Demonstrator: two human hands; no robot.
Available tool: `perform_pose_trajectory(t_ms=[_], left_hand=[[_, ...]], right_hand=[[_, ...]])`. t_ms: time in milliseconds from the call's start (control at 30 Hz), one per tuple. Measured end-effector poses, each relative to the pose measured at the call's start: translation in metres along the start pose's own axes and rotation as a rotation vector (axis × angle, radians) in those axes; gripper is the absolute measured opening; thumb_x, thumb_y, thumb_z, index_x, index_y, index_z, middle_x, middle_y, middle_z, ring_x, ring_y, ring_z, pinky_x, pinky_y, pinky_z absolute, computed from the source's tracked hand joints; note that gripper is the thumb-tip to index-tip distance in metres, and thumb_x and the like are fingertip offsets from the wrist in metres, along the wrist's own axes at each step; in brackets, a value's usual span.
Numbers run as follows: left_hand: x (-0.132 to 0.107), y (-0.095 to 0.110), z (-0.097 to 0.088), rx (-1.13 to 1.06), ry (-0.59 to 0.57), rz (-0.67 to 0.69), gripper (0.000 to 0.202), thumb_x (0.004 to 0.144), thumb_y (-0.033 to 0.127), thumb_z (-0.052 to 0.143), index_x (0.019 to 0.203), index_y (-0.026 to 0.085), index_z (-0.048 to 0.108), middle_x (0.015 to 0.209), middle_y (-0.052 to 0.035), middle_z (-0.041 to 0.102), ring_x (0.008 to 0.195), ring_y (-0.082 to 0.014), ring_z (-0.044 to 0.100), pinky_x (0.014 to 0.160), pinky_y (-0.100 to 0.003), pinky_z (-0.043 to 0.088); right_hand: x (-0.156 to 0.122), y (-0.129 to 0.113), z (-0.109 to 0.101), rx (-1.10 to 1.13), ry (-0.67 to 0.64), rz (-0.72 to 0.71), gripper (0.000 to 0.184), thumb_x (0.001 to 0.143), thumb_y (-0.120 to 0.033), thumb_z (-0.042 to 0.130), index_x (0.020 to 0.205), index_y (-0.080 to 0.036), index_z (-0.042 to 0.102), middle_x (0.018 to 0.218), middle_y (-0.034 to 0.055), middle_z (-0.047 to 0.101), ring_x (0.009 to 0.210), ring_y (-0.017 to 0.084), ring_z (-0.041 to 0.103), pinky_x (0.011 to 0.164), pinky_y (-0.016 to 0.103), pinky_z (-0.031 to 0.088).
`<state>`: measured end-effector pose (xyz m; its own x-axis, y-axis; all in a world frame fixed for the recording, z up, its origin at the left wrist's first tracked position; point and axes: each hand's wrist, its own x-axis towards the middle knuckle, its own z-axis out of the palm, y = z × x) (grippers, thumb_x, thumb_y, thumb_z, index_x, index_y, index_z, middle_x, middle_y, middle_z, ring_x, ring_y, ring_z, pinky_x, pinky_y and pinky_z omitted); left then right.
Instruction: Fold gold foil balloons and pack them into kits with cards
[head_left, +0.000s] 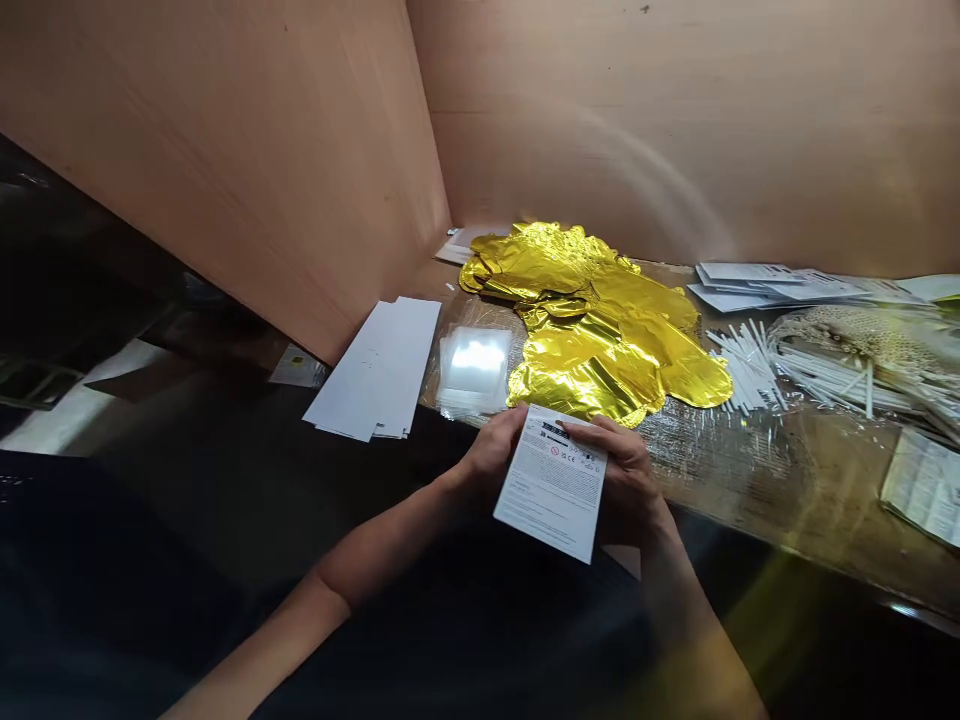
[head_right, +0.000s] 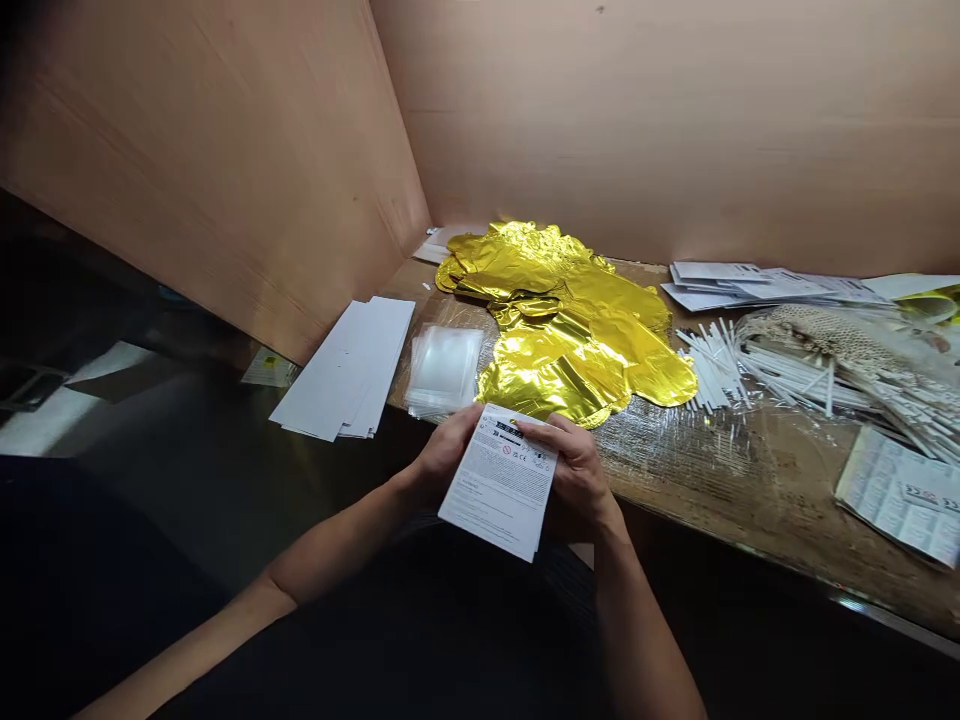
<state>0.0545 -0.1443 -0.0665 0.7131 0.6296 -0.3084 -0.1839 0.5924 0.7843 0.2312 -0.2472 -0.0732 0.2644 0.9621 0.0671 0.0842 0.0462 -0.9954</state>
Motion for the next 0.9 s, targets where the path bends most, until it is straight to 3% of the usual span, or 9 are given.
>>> perform_pose_trajectory(t_ms=[100, 167, 233, 300, 367, 433, 567, 733, 900], left_hand=[[0.008, -0.005, -0.004, 0.087, -0.038, -0.041, 0.055, 0.08, 0.061, 0.086, 0.106, 0.014, 0.072, 0.094, -0.0099, 0.078, 0.076, -0.02, 0.072, 0.071, -0.029, 0.058], [0.017, -0.009, -0.005, 0.151, -0.035, -0.025, 0.053, 0.075, 0.049, 0.093, 0.108, 0.014, 0.071, 0.097, -0.01, 0.079, 0.078, -0.0204, 0.074, 0.072, -0.03, 0.059], [0.026, -0.012, -0.003, 0.122, -0.004, -0.014, 0.051, 0.074, 0.047, 0.094, 0.105, 0.013, 0.07, 0.096, -0.0108, 0.08, 0.078, -0.0214, 0.075, 0.074, -0.032, 0.061], [0.034, -0.013, 0.002, 0.059, 0.034, -0.018, 0.048, 0.074, 0.044, 0.094, 0.103, 0.013, 0.07, 0.094, -0.0108, 0.08, 0.077, -0.0217, 0.075, 0.074, -0.033, 0.062], [0.041, -0.013, 0.008, -0.001, 0.048, -0.037, 0.045, 0.075, 0.041, 0.093, 0.102, 0.013, 0.071, 0.094, -0.0105, 0.081, 0.077, -0.021, 0.075, 0.074, -0.032, 0.062], [0.049, -0.012, 0.013, -0.048, 0.041, -0.074, 0.04, 0.078, 0.038, 0.091, 0.102, 0.013, 0.072, 0.096, -0.0101, 0.081, 0.077, -0.0198, 0.075, 0.074, -0.03, 0.062], [0.066, -0.013, 0.015, -0.081, 0.084, -0.144, 0.031, 0.083, 0.034, 0.086, 0.103, 0.012, 0.075, 0.088, -0.0076, 0.08, 0.069, -0.016, 0.072, 0.067, -0.026, 0.059], [0.08, -0.012, 0.011, -0.12, 0.058, -0.17, 0.038, 0.089, 0.033, 0.079, 0.12, 0.011, 0.076, 0.102, -0.0104, 0.081, 0.075, -0.0169, 0.074, 0.069, -0.026, 0.061], [0.082, -0.006, 0.016, -0.182, 0.074, -0.238, 0.035, 0.095, 0.028, 0.072, 0.125, 0.011, 0.075, 0.099, -0.0093, 0.082, 0.074, -0.0166, 0.075, 0.069, -0.026, 0.062]], right_hand=[[0.002, 0.01, -0.019, -0.284, -0.05, -0.155, 0.027, 0.094, -0.038, 0.076, 0.118, -0.03, 0.084, 0.086, 0.0039, 0.064, 0.072, 0.019, 0.061, 0.064, 0.032, 0.052], [0.01, 0.014, -0.05, -0.387, -0.039, -0.144, 0.035, 0.097, -0.037, 0.068, 0.13, -0.03, 0.079, 0.096, 0.0058, 0.072, 0.078, 0.021, 0.065, 0.07, 0.034, 0.055], [0.02, 0.017, -0.095, -0.549, 0.162, -0.042, 0.04, 0.102, -0.038, 0.058, 0.135, -0.023, 0.074, 0.104, 0.0096, 0.076, 0.086, 0.024, 0.069, 0.077, 0.037, 0.056], [0.031, 0.02, -0.146, -0.932, 0.53, 0.18, 0.041, 0.105, -0.038, 0.048, 0.121, -0.013, 0.077, 0.104, 0.0172, 0.078, 0.092, 0.029, 0.071, 0.082, 0.039, 0.053], [0.041, 0.024, -0.188, -1.191, 0.605, 0.39, 0.043, 0.105, -0.039, 0.05, 0.112, -0.008, 0.079, 0.106, 0.0251, 0.078, 0.098, 0.035, 0.072, 0.085, 0.042, 0.05], [0.05, 0.03, -0.213, -1.27, 0.549, 0.485, 0.037, 0.101, -0.033, 0.056, 0.106, -0.005, 0.08, 0.106, 0.03, 0.077, 0.098, 0.038, 0.072, 0.084, 0.043, 0.048], [0.056, 0.038, -0.225, -1.319, 0.434, 0.531, 0.028, 0.095, -0.021, 0.058, 0.101, -0.005, 0.081, 0.102, 0.03, 0.077, 0.095, 0.037, 0.074, 0.081, 0.04, 0.045], [0.042, 0.039, -0.235, -1.314, 0.296, 0.576, 0.02, 0.088, -0.026, 0.066, 0.081, -0.013, 0.079, 0.081, 0.0197, 0.077, 0.081, 0.031, 0.072, 0.07, 0.034, 0.041], [0.03, 0.036, -0.245, -1.286, 0.277, 0.599, 0.026, 0.09, -0.037, 0.067, 0.076, -0.017, 0.076, 0.075, 0.0131, 0.075, 0.071, 0.025, 0.068, 0.063, 0.031, 0.038]])
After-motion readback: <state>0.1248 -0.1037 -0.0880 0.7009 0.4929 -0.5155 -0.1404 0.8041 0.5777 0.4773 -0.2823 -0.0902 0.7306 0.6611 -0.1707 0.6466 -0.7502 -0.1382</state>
